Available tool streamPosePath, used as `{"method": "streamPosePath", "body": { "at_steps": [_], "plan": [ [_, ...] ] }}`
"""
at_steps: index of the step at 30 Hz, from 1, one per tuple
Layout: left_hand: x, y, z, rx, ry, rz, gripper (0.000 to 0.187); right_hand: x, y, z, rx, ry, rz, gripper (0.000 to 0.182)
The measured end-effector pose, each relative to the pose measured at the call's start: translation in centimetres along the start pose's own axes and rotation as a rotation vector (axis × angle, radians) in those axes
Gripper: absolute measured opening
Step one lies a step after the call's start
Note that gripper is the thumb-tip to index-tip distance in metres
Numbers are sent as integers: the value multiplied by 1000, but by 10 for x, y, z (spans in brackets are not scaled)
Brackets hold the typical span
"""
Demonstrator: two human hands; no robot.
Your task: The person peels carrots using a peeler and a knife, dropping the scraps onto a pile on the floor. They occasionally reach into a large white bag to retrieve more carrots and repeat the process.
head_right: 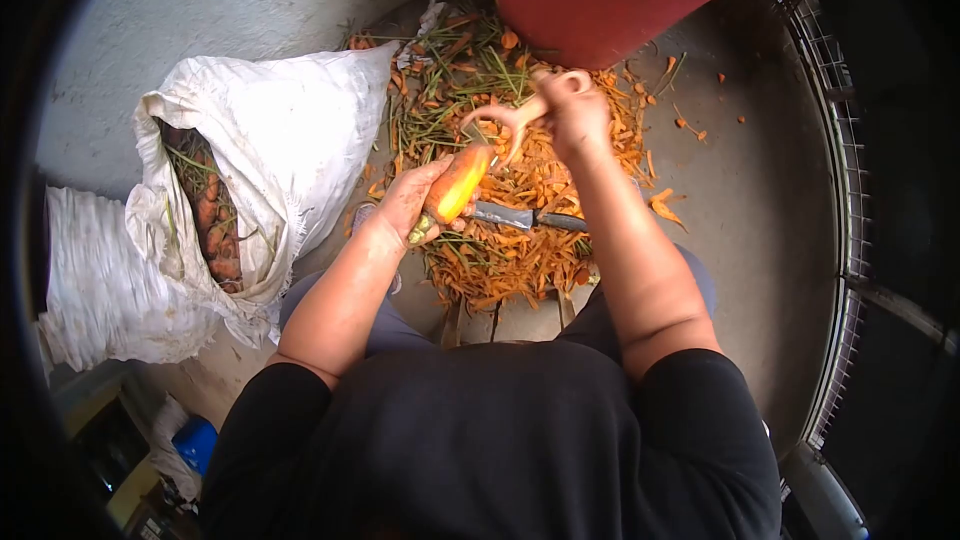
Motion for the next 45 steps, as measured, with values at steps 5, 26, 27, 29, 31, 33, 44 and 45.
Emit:
{"method": "streamPosePath", "body": {
  "at_steps": [5,26,27,29,31,33,44,45],
  "plan": [
    [-17,8,-14,-153,-142,-95,38,12,0,17,-147,-62,72,17],
    [-17,8,1,-203,-159,-117,34,-21,51,-65,406,25,-153,16],
    [-16,7,1,-227,-113,-136,34,-28,49,-68,506,-35,-154,16],
    [-14,7,-4,-173,-110,-100,36,-26,28,-44,263,-12,-144,17],
    [-10,5,1,-127,-86,-62,38,-10,7,-11,-13,-57,-93,19],
    [-12,6,-3,-104,-103,-85,42,5,-12,25,-204,-26,19,18],
    [-17,9,-11,-26,148,-41,39,-16,9,-27,305,-190,-153,14],
    [-17,8,-12,-13,154,-39,39,-12,3,-18,242,-191,-128,14]
  ]
}}
Point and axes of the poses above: each hand's wrist, its own y-axis away from the middle knuckle, its own z-axis out of the back of the hand, x = y × z, the point moved 7 cm from there along -y, towards the middle knuckle, and after that the axes turned 11 degrees about -z, right-handed, at the moved point
